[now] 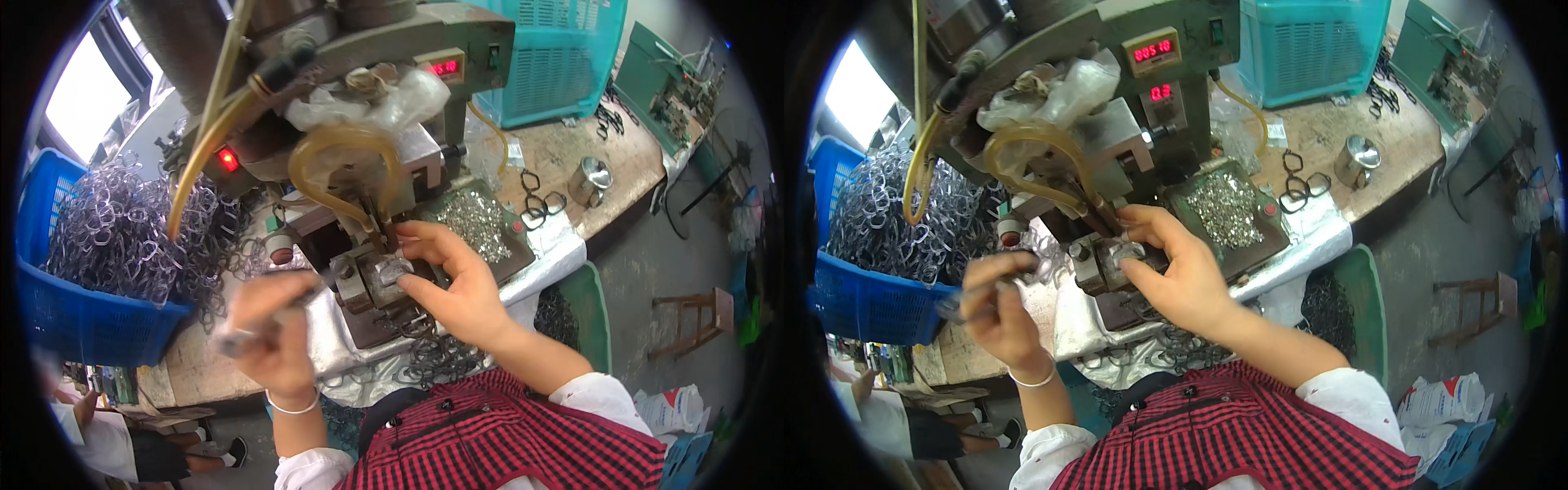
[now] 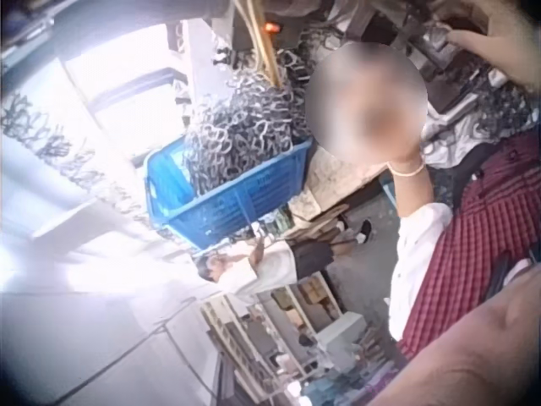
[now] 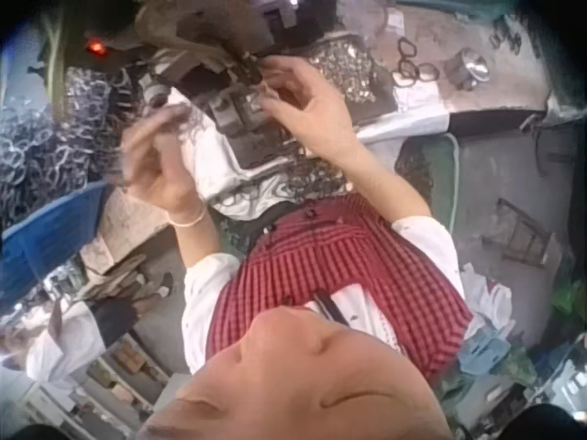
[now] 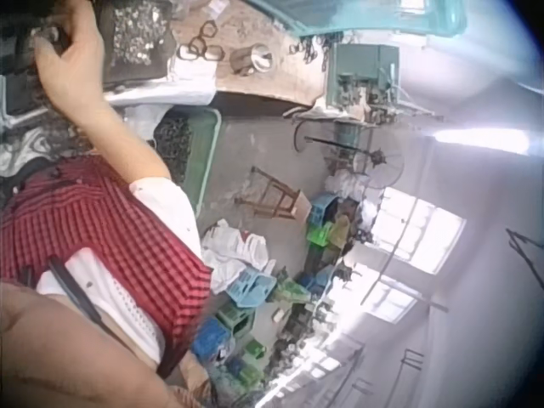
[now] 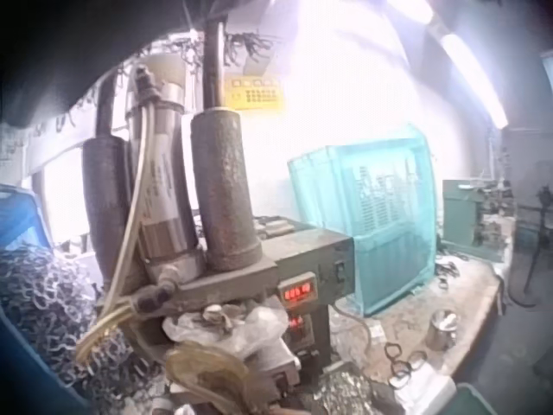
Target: The person repeatedly picks up small metal rings and inserts them into a press machine, then removes the processed rings and places them into a blue basket. The person continues this cycle throughout the clip.
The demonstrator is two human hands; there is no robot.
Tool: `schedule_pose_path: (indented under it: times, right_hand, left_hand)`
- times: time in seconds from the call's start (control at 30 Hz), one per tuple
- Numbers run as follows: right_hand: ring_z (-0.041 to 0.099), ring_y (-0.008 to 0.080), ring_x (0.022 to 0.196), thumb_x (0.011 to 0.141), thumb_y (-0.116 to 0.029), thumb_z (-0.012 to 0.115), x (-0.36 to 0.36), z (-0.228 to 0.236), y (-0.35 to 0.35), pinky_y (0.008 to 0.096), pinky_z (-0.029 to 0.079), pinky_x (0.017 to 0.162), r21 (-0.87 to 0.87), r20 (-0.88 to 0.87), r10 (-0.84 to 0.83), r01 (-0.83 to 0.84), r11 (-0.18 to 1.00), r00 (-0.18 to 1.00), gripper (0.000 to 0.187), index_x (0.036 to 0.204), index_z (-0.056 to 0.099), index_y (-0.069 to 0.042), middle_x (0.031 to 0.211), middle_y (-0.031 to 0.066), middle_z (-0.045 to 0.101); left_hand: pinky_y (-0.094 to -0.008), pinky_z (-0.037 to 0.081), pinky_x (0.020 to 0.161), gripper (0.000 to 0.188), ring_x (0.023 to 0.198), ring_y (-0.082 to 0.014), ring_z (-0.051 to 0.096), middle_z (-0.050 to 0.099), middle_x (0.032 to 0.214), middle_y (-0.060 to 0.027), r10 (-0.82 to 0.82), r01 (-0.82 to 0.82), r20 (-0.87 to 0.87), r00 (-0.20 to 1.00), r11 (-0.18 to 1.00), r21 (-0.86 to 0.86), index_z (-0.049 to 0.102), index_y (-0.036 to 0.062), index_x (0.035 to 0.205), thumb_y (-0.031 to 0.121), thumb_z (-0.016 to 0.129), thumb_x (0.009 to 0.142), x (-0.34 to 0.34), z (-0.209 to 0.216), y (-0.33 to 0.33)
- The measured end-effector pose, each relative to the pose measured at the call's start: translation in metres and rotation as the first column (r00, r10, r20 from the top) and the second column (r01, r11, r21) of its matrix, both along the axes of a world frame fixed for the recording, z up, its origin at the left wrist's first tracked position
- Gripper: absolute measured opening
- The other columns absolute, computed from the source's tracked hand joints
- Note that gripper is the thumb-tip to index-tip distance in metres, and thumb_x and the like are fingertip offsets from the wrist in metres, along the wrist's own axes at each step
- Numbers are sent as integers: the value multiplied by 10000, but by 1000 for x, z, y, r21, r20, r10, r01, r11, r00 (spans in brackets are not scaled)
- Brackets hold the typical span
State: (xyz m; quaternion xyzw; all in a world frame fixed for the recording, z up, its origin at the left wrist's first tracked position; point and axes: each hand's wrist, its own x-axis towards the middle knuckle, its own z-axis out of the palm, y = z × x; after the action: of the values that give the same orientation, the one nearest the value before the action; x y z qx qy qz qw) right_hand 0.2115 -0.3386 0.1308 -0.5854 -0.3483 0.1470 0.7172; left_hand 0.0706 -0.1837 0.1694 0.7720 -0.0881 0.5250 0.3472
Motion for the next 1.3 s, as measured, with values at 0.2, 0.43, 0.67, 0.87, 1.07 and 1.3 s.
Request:
schedule_pose_path:
  times: [0.2,0.43,0.67,0.87,1.07,1.3]
  right_hand:
    - [519,391,1257,755,-146,756,90,-84,-34,473,455,1018,-362,795,-146,654,664,588,213,959,736,-89,1237,199,612]
    - [526,344,1265,749,-140,757,103,-109,-37,464,492,893,-250,820,-140,568,784,555,154,892,707,-108,1221,127,627]
    - [635,281,1073,787,-91,698,117,-106,-22,431,504,799,-175,888,-116,561,809,445,120,905,680,-77,1084,76,689]
    - [682,279,875,826,-62,697,92,-98,-45,366,516,800,-236,492,-414,575,783,766,103,924,725,-48,912,104,719]
    - [678,291,860,796,-40,707,84,-82,-25,377,520,788,-231,441,-324,455,860,837,131,925,730,-43,899,110,715]
    - [664,263,813,795,-6,708,82,-87,-67,345,506,760,-230,469,-427,574,786,773,99,890,727,-22,845,106,695]
  left_hand:
    - [-403,546,789,348,763,-249,591,724,1054,-52,112,45,-323,940,896,443,761,129,1005,41,807,672,15,-27,-33]
    - [-439,545,854,315,768,-248,594,722,1035,-35,122,35,-352,928,912,408,770,131,972,49,819,672,20,-34,-39]
    - [-504,490,999,417,1024,-324,665,697,1160,-104,101,-1,-342,934,960,279,721,105,1110,44,800,705,9,-58,-50]
    - [-409,454,968,192,1019,-329,643,700,1091,-136,700,-697,-228,676,709,107,676,33,1041,-36,654,863,-36,-92,-7]
    - [-435,467,793,272,940,-310,576,640,1007,-93,839,-648,-459,294,527,550,693,87,907,268,819,747,-9,-142,100]
    - [-462,428,985,259,1111,-369,527,588,1217,-172,741,-644,-612,277,616,454,700,56,936,178,794,727,-10,-175,132]
